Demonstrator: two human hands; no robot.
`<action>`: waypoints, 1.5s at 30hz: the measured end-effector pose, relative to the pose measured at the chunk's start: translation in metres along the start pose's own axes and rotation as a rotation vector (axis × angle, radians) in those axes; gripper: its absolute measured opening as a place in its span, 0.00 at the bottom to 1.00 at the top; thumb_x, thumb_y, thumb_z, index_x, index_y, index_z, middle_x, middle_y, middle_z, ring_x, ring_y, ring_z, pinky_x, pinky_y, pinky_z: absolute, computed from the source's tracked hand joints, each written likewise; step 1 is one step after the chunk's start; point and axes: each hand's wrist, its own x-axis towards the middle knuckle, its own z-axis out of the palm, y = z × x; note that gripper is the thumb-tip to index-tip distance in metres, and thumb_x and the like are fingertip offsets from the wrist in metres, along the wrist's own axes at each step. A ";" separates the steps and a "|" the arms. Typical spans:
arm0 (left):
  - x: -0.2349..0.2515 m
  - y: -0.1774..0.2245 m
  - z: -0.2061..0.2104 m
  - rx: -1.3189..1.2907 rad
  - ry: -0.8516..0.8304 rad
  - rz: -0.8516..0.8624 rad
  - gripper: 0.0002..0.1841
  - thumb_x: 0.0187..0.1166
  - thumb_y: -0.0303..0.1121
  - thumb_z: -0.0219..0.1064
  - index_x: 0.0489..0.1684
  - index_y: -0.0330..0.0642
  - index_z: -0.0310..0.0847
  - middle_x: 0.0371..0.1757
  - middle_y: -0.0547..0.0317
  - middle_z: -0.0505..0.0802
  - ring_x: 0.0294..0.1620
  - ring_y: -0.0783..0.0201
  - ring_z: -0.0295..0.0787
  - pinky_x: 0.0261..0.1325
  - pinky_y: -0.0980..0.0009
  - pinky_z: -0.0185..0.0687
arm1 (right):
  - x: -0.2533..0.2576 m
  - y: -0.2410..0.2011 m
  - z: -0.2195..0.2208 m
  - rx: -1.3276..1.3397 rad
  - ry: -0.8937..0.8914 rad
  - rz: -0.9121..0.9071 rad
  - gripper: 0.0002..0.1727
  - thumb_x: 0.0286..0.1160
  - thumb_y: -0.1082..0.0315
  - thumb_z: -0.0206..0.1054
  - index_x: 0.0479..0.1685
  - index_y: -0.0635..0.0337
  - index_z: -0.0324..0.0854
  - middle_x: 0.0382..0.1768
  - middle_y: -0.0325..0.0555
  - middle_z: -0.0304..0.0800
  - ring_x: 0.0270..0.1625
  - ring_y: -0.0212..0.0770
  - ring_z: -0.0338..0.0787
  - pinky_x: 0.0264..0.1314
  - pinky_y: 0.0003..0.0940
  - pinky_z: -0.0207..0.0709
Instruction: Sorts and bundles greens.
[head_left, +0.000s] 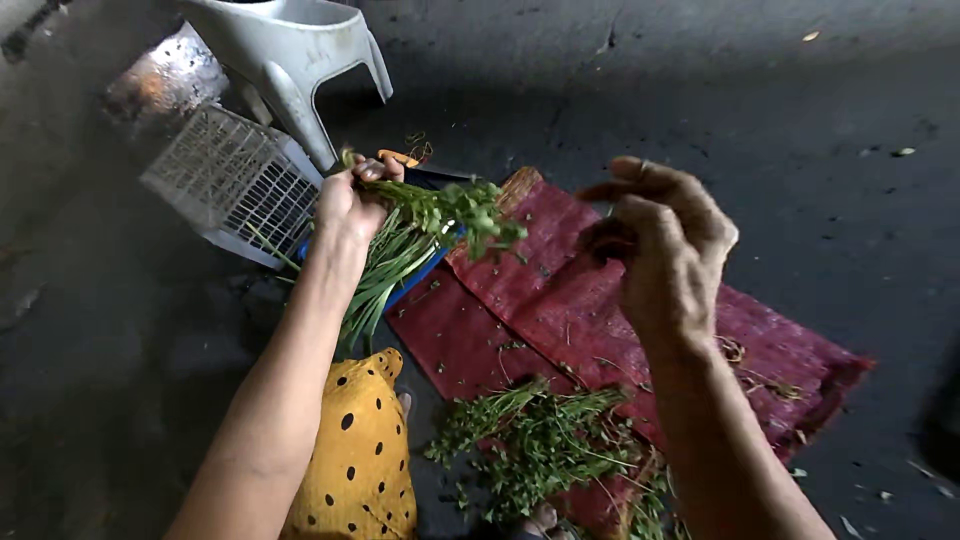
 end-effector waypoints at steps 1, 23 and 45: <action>-0.002 -0.001 0.000 0.088 -0.060 -0.032 0.16 0.93 0.36 0.41 0.31 0.48 0.67 0.16 0.67 0.74 0.15 0.71 0.75 0.28 0.78 0.82 | 0.002 -0.003 -0.004 0.021 -0.012 0.012 0.24 0.83 0.67 0.45 0.75 0.55 0.73 0.65 0.38 0.88 0.42 0.36 0.95 0.34 0.33 0.91; -0.026 -0.078 -0.014 1.686 -1.044 1.066 0.14 0.92 0.32 0.52 0.55 0.28 0.78 0.38 0.45 0.88 0.35 0.56 0.89 0.41 0.63 0.87 | 0.006 0.006 0.007 0.036 -0.202 -0.050 0.25 0.76 0.72 0.65 0.72 0.54 0.66 0.44 0.41 0.92 0.33 0.34 0.92 0.30 0.27 0.88; -0.030 -0.068 -0.013 1.901 -1.191 1.044 0.13 0.88 0.35 0.54 0.46 0.39 0.84 0.31 0.53 0.87 0.26 0.55 0.87 0.25 0.57 0.81 | 0.016 -0.022 -0.018 0.388 -0.374 -0.029 0.65 0.66 0.63 0.70 0.90 0.17 0.14 0.83 0.38 0.74 0.20 0.34 0.85 0.16 0.29 0.82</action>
